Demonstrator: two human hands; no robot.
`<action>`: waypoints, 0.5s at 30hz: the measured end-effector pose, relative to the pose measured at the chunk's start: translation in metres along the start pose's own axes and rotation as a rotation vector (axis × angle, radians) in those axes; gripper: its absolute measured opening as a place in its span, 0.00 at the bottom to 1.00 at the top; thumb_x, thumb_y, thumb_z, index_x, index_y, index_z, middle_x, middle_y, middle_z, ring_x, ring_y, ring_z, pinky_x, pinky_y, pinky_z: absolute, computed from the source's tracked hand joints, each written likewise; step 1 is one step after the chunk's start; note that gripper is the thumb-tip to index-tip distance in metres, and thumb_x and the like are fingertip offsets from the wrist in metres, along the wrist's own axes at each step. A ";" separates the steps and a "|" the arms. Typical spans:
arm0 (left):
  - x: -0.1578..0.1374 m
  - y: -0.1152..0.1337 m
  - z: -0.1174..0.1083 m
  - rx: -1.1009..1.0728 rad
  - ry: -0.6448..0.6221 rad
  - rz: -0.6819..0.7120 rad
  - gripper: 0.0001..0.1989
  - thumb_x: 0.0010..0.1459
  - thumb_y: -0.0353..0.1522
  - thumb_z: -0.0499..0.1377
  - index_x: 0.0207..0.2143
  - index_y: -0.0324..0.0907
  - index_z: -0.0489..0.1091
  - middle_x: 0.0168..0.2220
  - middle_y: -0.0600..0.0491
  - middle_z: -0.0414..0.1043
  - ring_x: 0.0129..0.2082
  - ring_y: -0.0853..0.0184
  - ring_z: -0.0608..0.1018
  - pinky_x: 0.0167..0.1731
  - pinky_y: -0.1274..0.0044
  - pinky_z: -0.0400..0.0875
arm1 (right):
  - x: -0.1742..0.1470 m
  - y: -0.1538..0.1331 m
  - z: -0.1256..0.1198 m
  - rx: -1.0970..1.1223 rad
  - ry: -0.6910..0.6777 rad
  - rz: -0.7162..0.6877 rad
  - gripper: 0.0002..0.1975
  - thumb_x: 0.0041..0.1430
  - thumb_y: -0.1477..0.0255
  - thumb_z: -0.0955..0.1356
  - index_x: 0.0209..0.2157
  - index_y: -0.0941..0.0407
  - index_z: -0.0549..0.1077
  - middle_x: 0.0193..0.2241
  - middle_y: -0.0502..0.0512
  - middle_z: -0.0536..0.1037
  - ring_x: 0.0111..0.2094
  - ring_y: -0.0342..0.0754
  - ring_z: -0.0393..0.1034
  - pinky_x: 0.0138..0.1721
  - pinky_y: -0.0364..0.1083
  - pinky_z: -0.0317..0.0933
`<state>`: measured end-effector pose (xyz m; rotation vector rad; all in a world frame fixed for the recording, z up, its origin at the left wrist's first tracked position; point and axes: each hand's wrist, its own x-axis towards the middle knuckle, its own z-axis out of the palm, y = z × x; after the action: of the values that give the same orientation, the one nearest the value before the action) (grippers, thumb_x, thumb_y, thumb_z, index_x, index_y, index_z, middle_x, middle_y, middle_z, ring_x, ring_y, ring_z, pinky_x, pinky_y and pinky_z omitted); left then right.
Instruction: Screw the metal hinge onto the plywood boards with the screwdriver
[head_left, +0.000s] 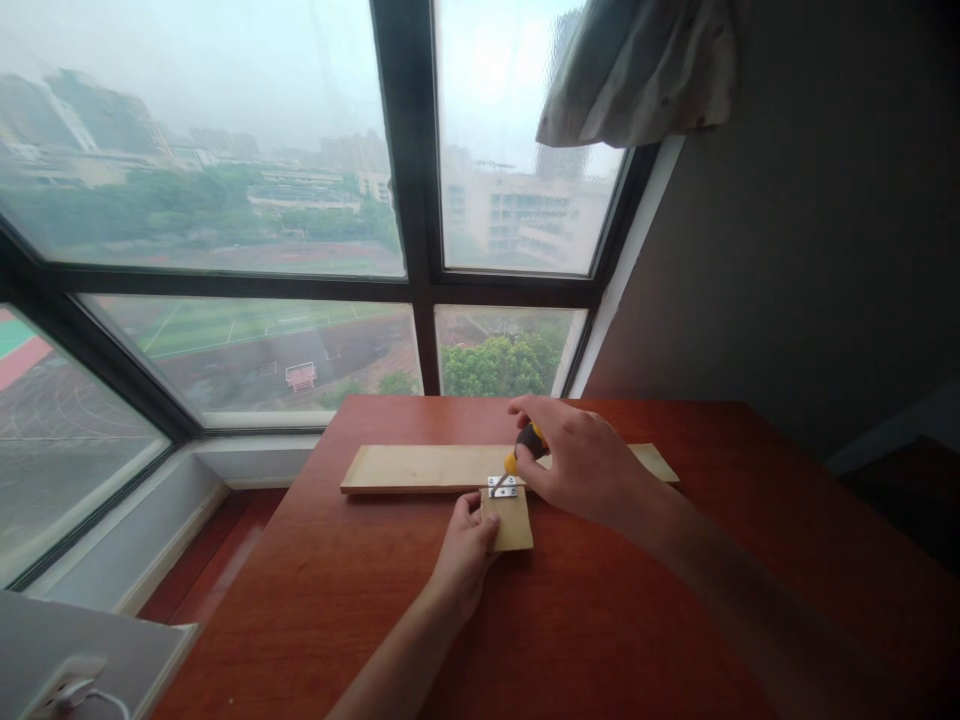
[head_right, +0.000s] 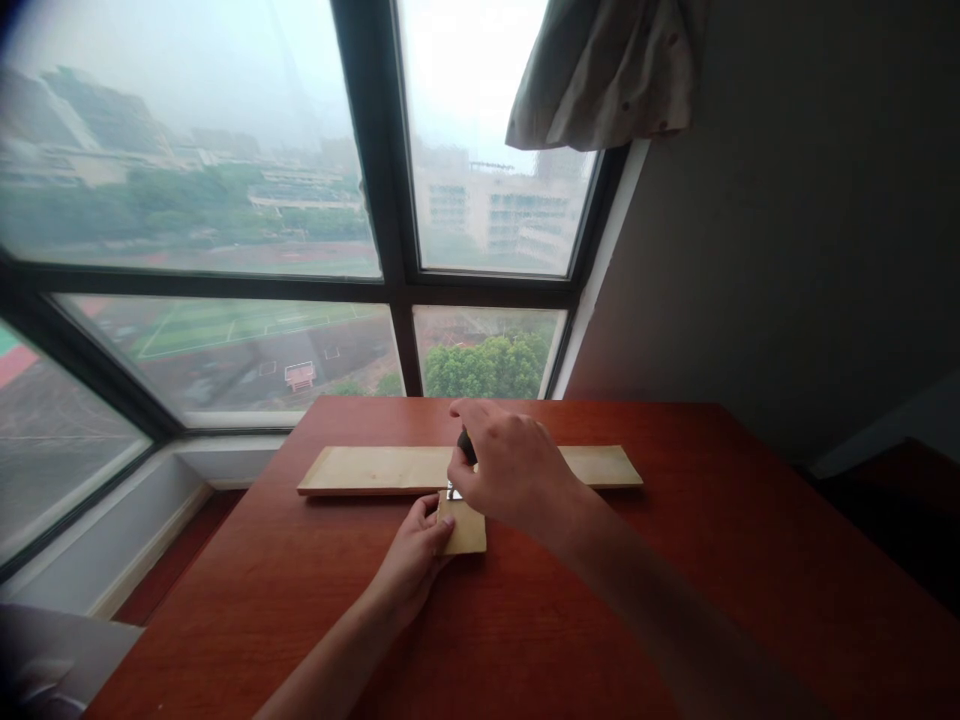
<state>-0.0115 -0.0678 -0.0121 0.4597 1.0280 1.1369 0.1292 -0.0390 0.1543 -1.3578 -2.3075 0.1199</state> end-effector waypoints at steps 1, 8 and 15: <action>0.000 0.000 0.000 0.003 0.004 0.001 0.21 0.49 0.28 0.64 0.44 0.42 0.61 0.37 0.48 0.77 0.31 0.65 0.79 0.29 0.76 0.72 | -0.001 0.000 -0.001 0.017 -0.010 -0.015 0.20 0.56 0.73 0.65 0.52 0.55 0.68 0.46 0.55 0.77 0.42 0.49 0.73 0.42 0.46 0.62; 0.002 0.000 -0.003 0.011 0.007 0.007 0.21 0.50 0.28 0.63 0.46 0.41 0.61 0.37 0.48 0.76 0.31 0.64 0.79 0.30 0.76 0.73 | 0.000 -0.002 -0.003 0.003 -0.028 -0.017 0.18 0.62 0.63 0.64 0.52 0.55 0.69 0.47 0.56 0.77 0.44 0.52 0.73 0.42 0.48 0.63; 0.003 -0.001 -0.002 0.008 0.017 0.007 0.21 0.50 0.26 0.62 0.46 0.40 0.60 0.38 0.46 0.76 0.30 0.66 0.78 0.30 0.76 0.73 | 0.000 -0.003 -0.002 -0.021 -0.019 -0.008 0.17 0.60 0.71 0.63 0.51 0.55 0.69 0.47 0.55 0.77 0.43 0.51 0.73 0.41 0.47 0.62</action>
<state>-0.0126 -0.0658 -0.0148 0.4611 1.0466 1.1446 0.1275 -0.0407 0.1570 -1.3630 -2.3364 0.1062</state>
